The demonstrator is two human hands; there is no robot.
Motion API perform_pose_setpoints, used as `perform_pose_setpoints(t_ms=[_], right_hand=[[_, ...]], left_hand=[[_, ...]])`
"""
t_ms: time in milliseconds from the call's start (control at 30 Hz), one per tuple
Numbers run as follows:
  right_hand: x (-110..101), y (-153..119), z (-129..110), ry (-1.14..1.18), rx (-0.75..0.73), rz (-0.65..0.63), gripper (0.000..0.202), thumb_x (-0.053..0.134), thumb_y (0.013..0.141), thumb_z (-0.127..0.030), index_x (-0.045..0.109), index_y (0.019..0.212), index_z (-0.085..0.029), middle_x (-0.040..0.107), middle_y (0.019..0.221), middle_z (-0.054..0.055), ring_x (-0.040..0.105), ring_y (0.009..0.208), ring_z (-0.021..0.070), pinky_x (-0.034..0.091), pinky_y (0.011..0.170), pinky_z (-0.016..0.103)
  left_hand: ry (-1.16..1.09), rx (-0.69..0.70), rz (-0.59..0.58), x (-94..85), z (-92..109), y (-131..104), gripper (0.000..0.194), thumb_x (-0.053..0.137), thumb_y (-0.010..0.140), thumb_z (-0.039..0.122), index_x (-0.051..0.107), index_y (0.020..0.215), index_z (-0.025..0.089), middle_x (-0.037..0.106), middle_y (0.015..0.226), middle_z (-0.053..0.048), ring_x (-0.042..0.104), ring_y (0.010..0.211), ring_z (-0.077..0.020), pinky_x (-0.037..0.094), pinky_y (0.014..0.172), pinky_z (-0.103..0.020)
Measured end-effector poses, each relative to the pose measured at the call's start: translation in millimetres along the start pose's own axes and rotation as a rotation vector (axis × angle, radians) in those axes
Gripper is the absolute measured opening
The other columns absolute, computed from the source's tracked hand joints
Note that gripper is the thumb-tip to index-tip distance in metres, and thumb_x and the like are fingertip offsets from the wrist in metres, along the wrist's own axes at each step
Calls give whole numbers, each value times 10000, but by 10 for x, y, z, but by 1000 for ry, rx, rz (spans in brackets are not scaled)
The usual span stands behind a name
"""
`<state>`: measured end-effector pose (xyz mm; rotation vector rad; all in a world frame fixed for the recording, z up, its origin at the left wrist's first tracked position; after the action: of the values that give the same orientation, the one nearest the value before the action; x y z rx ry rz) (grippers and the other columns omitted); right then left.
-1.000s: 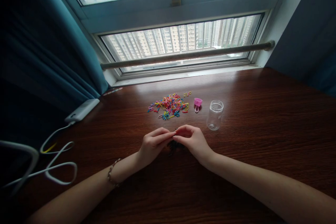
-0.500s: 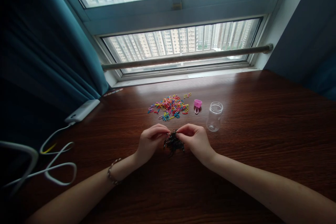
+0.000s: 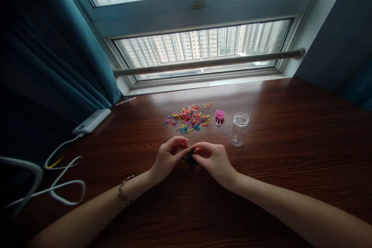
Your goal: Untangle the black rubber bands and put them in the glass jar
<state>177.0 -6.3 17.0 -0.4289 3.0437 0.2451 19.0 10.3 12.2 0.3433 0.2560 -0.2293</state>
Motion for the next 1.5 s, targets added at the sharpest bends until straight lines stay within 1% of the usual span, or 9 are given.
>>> perform_pose_setpoints(t_ms=[233,333,433,533,633,733,867,1200,1500], right_hand=[[11,-12,4,-116,-60,38,128,605,723,-204,679,820,-165,680,782,34,633,712,176,521,665,271],[-61,46,-204,-218,-118,41,105,605,718,-195,678,783,-156,673,745,35,628,674,168,520,630,263],[-330,140,-654,-327,-166,-14,104,610,712,-201,680,780,-165,674,746,30,629,676,158,523,631,255],[-789,211,-1143,-477,-120,16,143,632,693,-256,688,803,-184,683,761,28,640,701,169,527,636,261],[-1190,234,-1421,-715,-66,139,150,648,672,-289,695,776,-192,682,723,24,640,676,173,507,585,251],[-1329,255,-1413,-888,18,165,116,640,667,-274,696,730,-194,672,662,15,634,633,163,479,540,237],[-1300,295,-1285,-969,80,108,110,621,670,-259,696,696,-182,658,616,14,628,606,152,469,510,218],[-1345,313,-1231,-991,67,70,140,626,667,-268,703,754,-189,665,639,9,623,599,139,478,511,205],[-1348,285,-1262,-951,-71,133,137,650,651,-289,702,740,-198,654,597,11,618,560,154,489,504,248]], left_hand=[[38,22,-67,17,24,-17,213,597,753,195,557,955,141,646,826,-43,613,748,-123,500,701,-221],[21,54,-89,23,53,-12,243,576,772,186,550,1009,143,654,865,-52,614,784,-129,499,733,-232],[37,77,-87,22,62,2,224,567,781,184,562,1001,143,649,893,-56,605,781,-124,495,736,-231],[88,89,-80,11,47,17,170,552,792,182,579,954,140,648,879,-56,597,776,-124,489,739,-235],[149,100,-59,-11,22,35,131,542,796,173,586,916,146,641,859,-48,593,774,-125,483,731,-233],[201,117,-33,-33,3,56,122,531,801,163,586,909,158,627,879,-44,589,826,-131,473,759,-235],[257,120,-17,-44,-14,66,121,524,805,168,589,907,170,606,889,-41,585,845,-133,474,767,-239],[262,132,-78,-23,16,83,121,515,796,150,605,876,163,595,858,-52,577,825,-143,495,722,-240],[279,115,-81,-22,39,84,122,508,798,163,613,861,162,595,852,-58,573,833,-152,495,737,-261]])
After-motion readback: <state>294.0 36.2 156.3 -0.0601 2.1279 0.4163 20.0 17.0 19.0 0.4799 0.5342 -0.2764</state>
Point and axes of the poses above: each hand's wrist, its own y-axis towards the middle knuckle, its own x-axis out of the palm, z = x × y, the point moved 3 cm from there along y, towards the middle knuckle
